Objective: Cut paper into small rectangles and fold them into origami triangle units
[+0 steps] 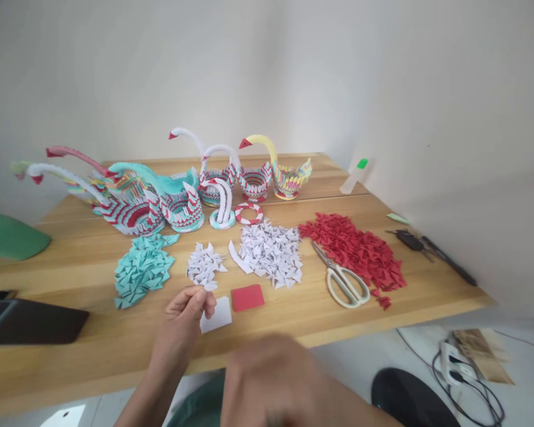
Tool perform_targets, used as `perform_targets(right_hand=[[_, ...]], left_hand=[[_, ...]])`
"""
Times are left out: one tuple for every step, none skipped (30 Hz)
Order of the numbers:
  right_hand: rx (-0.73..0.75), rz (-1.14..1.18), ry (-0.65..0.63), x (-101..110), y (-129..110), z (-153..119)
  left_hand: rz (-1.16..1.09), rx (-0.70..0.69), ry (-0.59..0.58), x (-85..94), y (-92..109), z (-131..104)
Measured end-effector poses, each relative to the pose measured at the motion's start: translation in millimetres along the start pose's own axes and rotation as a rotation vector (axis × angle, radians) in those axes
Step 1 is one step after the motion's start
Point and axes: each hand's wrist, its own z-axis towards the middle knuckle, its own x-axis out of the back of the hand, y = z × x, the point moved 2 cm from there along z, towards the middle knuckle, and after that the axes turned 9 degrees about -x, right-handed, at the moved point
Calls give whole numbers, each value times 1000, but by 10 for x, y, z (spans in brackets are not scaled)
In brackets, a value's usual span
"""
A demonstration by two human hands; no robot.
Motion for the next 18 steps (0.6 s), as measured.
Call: perform_targets(right_hand=[[-60, -15, 81, -18, 115, 57], [-139, -38, 178, -39, 237, 119], [-256, -52, 307, -57, 360, 177], [-345, -47, 378, -86, 466, 230], [-379, -21, 417, -118, 544, 278], [-388, 0, 450, -145, 597, 316], [-375, 14, 451, -168, 626, 346], [-352, 23, 444, -183, 637, 366], [-329, 23, 435, -190, 635, 377], [-309, 19, 422, -191, 627, 379], [-294, 14, 415, -187, 619, 374], [-284, 6, 416, -180, 614, 365], [-275, -5, 420, -172, 614, 352], [-267, -16, 422, -167, 618, 340], [-261, -24, 418, -166, 627, 329], [-256, -29, 410, -168, 638, 322], [-253, -27, 400, -173, 650, 318], [-251, -21, 391, -180, 661, 317]], left_hand=[[-19, 5, -4, -3, 3, -11], [-44, 4, -5, -4, 5, -21], [-74, -1, -4, -6, 6, -28], [-102, -8, -6, -9, 3, -34], [-122, -15, -12, -13, -3, -39], [-135, -26, -22, -17, -10, -43], [-136, -38, -30, -20, -16, -47], [-124, -51, -39, -23, -19, -52], [-97, -66, -45, -23, -19, -57], [-58, -80, -51, -22, -12, -63], [-8, -98, -58, -20, 1, -70], [51, -123, -68, -18, 20, -76], [114, -154, -82, -16, 43, -82], [174, -188, -99, -15, 67, -87], [224, -222, -115, -15, 86, -91], [256, -250, -129, -16, 99, -94], [271, -266, -136, -17, 104, -93], [270, -267, -136, -17, 99, -91]])
